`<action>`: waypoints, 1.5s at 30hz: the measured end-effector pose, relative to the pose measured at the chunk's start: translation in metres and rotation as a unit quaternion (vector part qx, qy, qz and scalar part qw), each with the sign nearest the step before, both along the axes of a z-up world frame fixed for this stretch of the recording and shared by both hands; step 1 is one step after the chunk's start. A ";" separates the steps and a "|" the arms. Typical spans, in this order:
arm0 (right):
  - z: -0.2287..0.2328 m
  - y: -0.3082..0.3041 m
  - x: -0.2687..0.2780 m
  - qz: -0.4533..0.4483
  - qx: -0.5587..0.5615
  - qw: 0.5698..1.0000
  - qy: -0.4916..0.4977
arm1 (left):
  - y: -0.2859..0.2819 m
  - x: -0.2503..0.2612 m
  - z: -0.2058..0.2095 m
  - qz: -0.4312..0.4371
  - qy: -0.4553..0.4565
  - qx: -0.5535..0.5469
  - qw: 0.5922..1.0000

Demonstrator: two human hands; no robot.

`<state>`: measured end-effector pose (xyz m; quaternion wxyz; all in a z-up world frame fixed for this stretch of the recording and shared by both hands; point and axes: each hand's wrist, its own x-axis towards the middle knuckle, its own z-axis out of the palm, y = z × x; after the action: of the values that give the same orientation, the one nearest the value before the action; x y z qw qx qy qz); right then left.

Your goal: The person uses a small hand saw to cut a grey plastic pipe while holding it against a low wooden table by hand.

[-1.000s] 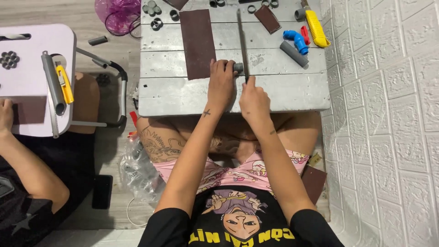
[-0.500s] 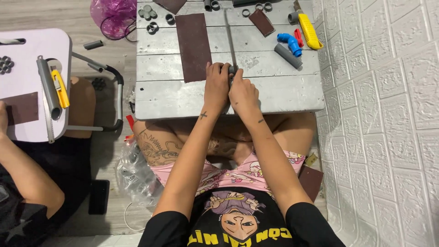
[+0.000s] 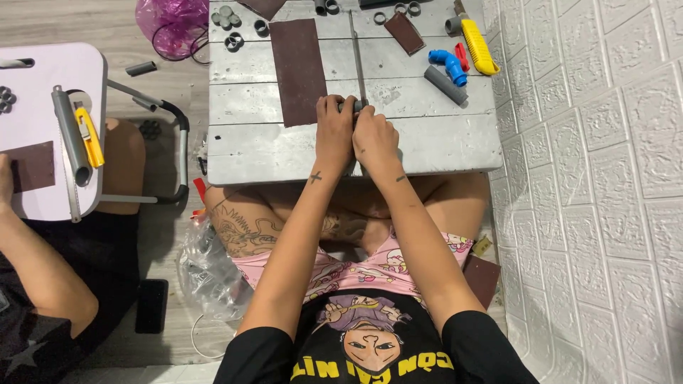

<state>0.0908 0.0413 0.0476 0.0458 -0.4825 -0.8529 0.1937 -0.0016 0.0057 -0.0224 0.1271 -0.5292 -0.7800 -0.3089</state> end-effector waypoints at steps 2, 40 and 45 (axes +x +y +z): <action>-0.001 -0.002 -0.002 -0.003 0.003 1.000 -0.004 | 0.001 -0.002 -0.006 0.000 0.000 0.001 1.000; 0.046 -0.020 0.033 0.028 -0.039 0.998 -0.037 | 0.001 -0.007 0.012 -0.004 0.023 -0.065 0.998; 0.049 0.021 0.015 0.086 0.029 0.993 -0.070 | 0.043 -0.047 0.031 -0.098 0.007 -0.033 0.995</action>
<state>0.1057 0.0620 0.0964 -0.0172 -0.4184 -0.8976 0.1377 -0.0483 0.0488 0.0086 0.0843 -0.6093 -0.7333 -0.2897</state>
